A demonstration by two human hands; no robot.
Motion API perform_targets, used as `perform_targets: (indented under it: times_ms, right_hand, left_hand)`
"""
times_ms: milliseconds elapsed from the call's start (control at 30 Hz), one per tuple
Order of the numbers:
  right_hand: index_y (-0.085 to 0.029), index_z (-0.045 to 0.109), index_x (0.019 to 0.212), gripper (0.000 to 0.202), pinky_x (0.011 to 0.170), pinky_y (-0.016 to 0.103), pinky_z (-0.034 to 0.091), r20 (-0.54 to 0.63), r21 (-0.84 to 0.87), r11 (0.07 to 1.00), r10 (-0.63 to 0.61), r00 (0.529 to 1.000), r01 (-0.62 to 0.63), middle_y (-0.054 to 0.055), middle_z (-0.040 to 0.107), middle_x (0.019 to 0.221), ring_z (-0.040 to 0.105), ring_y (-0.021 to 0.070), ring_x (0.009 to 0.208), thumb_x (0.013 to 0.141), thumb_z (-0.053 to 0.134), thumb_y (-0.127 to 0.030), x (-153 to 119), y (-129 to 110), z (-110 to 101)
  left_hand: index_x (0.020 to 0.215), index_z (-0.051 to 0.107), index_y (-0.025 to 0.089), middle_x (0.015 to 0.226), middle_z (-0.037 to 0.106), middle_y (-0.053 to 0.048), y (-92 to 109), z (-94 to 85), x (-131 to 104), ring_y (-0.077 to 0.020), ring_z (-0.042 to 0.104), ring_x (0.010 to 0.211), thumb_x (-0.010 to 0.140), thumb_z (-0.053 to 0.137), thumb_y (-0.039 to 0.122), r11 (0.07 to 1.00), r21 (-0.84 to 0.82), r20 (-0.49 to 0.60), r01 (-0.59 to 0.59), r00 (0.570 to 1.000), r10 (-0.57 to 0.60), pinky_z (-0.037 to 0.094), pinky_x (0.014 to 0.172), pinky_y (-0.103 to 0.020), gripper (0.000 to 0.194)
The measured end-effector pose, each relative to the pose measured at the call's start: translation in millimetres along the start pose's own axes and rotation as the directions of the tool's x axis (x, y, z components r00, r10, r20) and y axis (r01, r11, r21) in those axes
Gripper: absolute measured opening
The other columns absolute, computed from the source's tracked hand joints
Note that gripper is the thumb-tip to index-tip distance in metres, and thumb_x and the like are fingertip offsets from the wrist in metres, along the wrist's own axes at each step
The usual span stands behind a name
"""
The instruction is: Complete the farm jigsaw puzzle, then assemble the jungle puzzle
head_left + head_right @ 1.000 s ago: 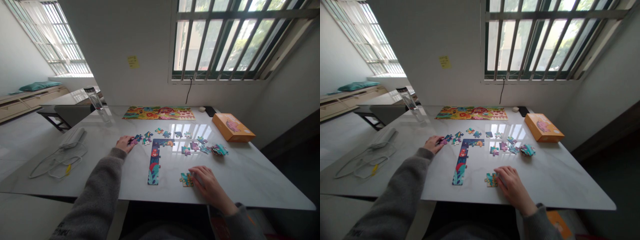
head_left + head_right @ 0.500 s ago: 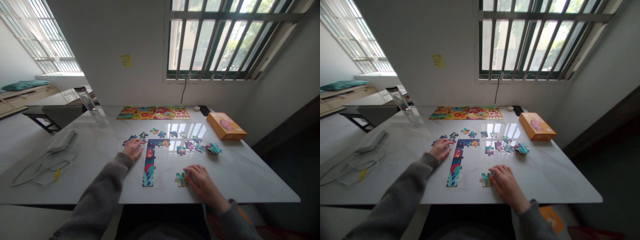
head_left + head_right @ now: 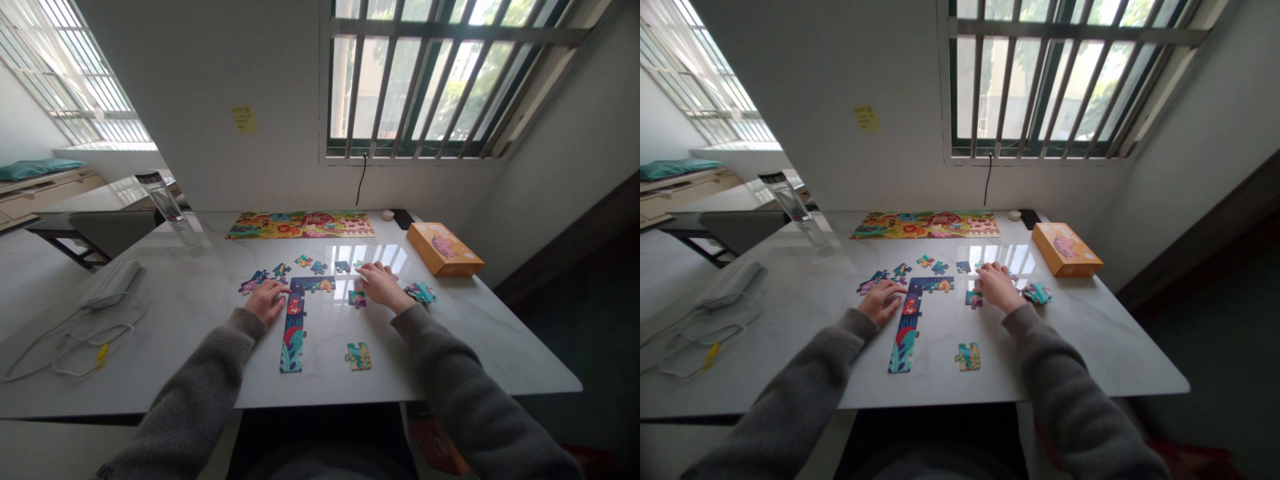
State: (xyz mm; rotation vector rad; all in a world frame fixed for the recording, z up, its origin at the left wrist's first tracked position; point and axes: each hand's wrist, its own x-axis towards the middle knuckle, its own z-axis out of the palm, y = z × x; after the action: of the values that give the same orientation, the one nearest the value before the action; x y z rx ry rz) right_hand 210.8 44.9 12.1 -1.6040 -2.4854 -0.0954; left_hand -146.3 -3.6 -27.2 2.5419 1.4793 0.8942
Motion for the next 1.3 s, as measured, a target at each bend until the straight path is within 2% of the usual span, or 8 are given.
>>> perform_targets:
  times_ms: [367, 500, 600, 700, 800, 933, 1100, 1300]
  right_hand:
    - [-0.018, 0.05, 0.143, 0.052, 0.094, 0.042, 0.037, 0.062, -0.014, 0.983, 0.182, 0.981, -0.181, 0.019, 0.059, 0.123, 0.05, 0.0348, 0.115, 0.093, 0.056, -0.031, 41, 25, 18]
    - [-0.016, 0.061, 0.128, 0.043, 0.09, 0.037, 0.04, 0.024, 0.057, 0.984, 0.17, 0.985, -0.172, 0.018, 0.058, 0.119, 0.053, 0.0311, 0.111, 0.089, 0.062, -0.034, 40, 29, 14]
    - [-0.016, 0.066, 0.108, 0.021, 0.078, 0.03, 0.043, -0.083, 0.302, 0.951, 0.086, 0.993, -0.058, 0.01, 0.062, 0.101, 0.058, 0.0208, 0.09, 0.091, 0.056, -0.022, 36, 20, 9]
    - [-0.019, 0.062, 0.094, 0.011, 0.065, 0.027, 0.042, -0.138, 0.609, 0.79, 0.013, 0.99, 0.074, 0.0, 0.057, 0.073, 0.054, 0.015, 0.068, 0.092, 0.054, -0.026, 29, -5, 4]
    - [-0.02, 0.059, 0.09, 0.02, 0.058, 0.026, 0.043, -0.092, 0.888, 0.448, -0.047, 0.995, 0.103, -0.002, 0.059, 0.071, 0.055, 0.0137, 0.062, 0.09, 0.061, -0.04, 17, -40, 1]
    - [-0.02, 0.058, 0.088, 0.03, 0.061, 0.028, 0.05, -0.063, 0.984, 0.159, -0.087, 0.994, 0.076, -0.001, 0.062, 0.071, 0.059, 0.0142, 0.064, 0.086, 0.068, -0.049, 1, -78, 1]
    - [-0.02, 0.06, 0.088, 0.033, 0.061, 0.029, 0.051, -0.033, 0.997, 0.06, -0.087, 0.996, 0.039, -0.001, 0.063, 0.07, 0.06, 0.0145, 0.064, 0.085, 0.069, -0.052, -7, -91, 4]
    - [-0.02, 0.06, 0.102, 0.03, 0.064, 0.029, 0.051, -0.064, 0.994, 0.089, -0.027, 0.998, 0.066, -0.001, 0.064, 0.075, 0.06, 0.013, 0.065, 0.096, 0.053, -0.049, -9, -86, 3]
  left_hand:
    - [0.102, 0.07, 0.019, 0.102, 0.066, -0.008, 1, -3.0, -2, -0.0245, 0.06, 0.099, 0.089, 0.051, 0.02, 1.0, -0.002, 0.0, -0.021, 1.0, 0.021, 0.048, 0.091, -0.041, 0.023]
    - [0.1, 0.07, 0.019, 0.1, 0.067, -0.008, 9, -1.3, -2, -0.0242, 0.061, 0.096, 0.088, 0.052, 0.019, 0.997, -0.041, -0.025, -0.059, 0.998, 0.058, 0.048, 0.09, -0.041, 0.021]
    - [0.099, 0.07, 0.02, 0.097, 0.067, -0.007, 22, 1.6, 1, -0.0234, 0.061, 0.095, 0.089, 0.053, 0.018, 0.992, -0.098, -0.063, -0.076, 0.996, 0.07, 0.048, 0.089, -0.04, 0.02]
    - [0.1, 0.068, 0.02, 0.094, 0.067, -0.006, 42, 3.9, 8, -0.022, 0.061, 0.092, 0.091, 0.052, 0.019, 0.981, -0.176, -0.127, -0.078, 0.99, 0.056, 0.049, 0.087, -0.039, 0.019]
    - [0.119, 0.062, 0.019, 0.099, 0.065, -0.007, 65, 3.3, 17, -0.0222, 0.062, 0.094, 0.091, 0.056, 0.025, 0.972, -0.215, -0.197, -0.094, 0.979, 0.051, 0.05, 0.089, -0.039, 0.029]
    - [0.136, 0.051, 0.022, 0.125, 0.06, -0.012, 81, 2.7, 21, -0.0283, 0.058, 0.113, 0.084, 0.072, 0.038, 0.973, -0.112, -0.198, -0.201, 0.964, 0.176, 0.048, 0.097, -0.044, 0.058]
    - [0.127, 0.057, 0.024, 0.116, 0.066, -0.009, 74, 8.1, 16, -0.0251, 0.063, 0.103, 0.09, 0.069, 0.04, 0.955, -0.067, -0.201, -0.288, 0.942, 0.27, 0.05, 0.089, -0.04, 0.042]
    - [0.123, 0.06, 0.021, 0.106, 0.068, -0.009, 69, 8.1, 14, -0.0241, 0.063, 0.096, 0.089, 0.068, 0.047, 0.966, -0.071, -0.197, -0.248, 0.953, 0.23, 0.048, 0.086, -0.039, 0.043]
